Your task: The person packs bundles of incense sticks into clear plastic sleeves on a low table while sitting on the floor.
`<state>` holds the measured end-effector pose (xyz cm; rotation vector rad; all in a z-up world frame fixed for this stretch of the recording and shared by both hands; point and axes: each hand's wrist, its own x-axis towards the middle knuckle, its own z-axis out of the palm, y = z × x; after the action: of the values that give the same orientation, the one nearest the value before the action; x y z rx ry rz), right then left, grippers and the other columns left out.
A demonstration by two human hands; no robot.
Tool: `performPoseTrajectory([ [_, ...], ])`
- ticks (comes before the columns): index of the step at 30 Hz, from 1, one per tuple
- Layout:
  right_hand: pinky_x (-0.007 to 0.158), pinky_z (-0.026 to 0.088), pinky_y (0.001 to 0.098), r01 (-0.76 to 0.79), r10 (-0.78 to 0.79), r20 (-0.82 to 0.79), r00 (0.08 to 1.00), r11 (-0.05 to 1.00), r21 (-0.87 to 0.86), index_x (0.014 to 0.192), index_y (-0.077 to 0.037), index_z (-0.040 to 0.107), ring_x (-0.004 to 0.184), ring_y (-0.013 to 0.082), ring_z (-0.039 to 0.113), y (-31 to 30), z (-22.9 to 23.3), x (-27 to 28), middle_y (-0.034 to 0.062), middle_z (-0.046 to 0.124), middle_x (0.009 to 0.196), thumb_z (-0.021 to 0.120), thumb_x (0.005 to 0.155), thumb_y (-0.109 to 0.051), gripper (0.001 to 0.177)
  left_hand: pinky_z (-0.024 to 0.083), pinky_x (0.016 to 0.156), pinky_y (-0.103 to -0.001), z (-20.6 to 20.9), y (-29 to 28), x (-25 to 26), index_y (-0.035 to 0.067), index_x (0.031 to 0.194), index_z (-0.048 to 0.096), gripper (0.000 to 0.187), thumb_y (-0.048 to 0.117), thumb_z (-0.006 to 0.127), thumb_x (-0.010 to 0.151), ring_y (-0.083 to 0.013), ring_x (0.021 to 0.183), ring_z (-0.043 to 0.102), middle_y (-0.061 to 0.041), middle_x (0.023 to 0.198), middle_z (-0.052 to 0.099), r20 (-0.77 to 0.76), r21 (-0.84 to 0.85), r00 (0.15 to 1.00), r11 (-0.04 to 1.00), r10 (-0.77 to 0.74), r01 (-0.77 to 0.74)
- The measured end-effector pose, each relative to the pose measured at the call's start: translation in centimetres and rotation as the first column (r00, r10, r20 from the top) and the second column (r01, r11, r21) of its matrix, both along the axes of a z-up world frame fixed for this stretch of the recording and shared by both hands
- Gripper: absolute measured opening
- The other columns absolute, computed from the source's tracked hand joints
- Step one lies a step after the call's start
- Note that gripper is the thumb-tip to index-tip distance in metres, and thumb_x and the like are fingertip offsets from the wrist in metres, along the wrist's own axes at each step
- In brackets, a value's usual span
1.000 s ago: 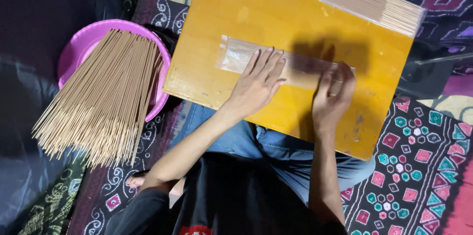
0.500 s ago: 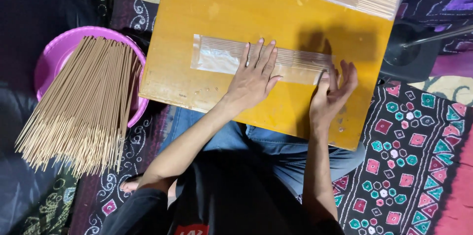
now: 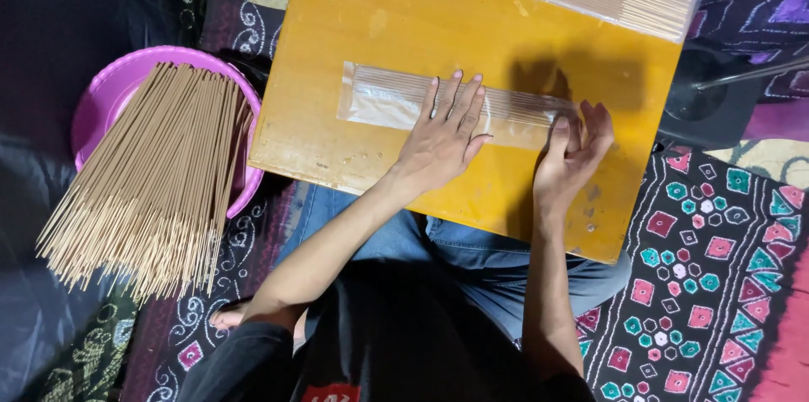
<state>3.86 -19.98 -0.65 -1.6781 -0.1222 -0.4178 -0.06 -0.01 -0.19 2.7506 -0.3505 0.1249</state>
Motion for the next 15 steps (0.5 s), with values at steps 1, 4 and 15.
performPoseTrajectory([
  [1, 0.12, 0.028, 0.0637, -0.001, 0.001, 0.0, 1.0, 1.0, -0.001, 0.152, -0.012, 0.036, 0.138, 0.0457, 0.049, -0.3, -0.4, 0.3, 0.0195, 0.045, 0.145, 0.066, 0.112, -0.012, 0.05, -0.004, 0.128, -0.059, 0.0, 0.0, 0.0, -0.002, 0.16, 0.027, 0.068, 0.044, 0.038, 0.112, -0.0383, 0.158, 0.006, -0.019, 0.171, 0.016, 0.0, -0.001, 1.0, 1.0, 0.001, -0.001],
  [4, 0.12, 0.035, 0.0563, 0.017, -0.016, 0.067, 0.998, 1.0, -0.008, 0.15, -0.01, 0.04, 0.143, 0.0334, 0.047, -0.6, -0.9, 1.1, 0.013, 0.042, 0.149, 0.07, 0.111, -0.019, 0.049, -0.003, 0.128, -0.059, -0.1, 0.1, 0.0, -0.001, 0.16, 0.026, 0.068, 0.044, 0.04, 0.112, -0.038, 0.159, 0.007, -0.018, 0.171, 0.016, 0.007, -0.001, 1.0, 1.0, 0.008, -0.008],
  [15, 0.114, 0.038, 0.059, 0.029, -0.029, -0.042, 0.999, 0.999, -0.018, 0.148, -0.017, 0.037, 0.13, 0.0417, 0.058, -1.2, -0.6, 2.6, 0.0175, 0.048, 0.138, 0.063, 0.115, -0.018, 0.042, -0.002, 0.128, -0.059, -0.7, 0.1, 0.1, -0.002, 0.16, 0.028, 0.068, 0.043, 0.042, 0.111, -0.0386, 0.158, 0.007, -0.019, 0.17, 0.017, 0.007, -0.006, 1.0, 1.0, 0.003, -0.003],
])
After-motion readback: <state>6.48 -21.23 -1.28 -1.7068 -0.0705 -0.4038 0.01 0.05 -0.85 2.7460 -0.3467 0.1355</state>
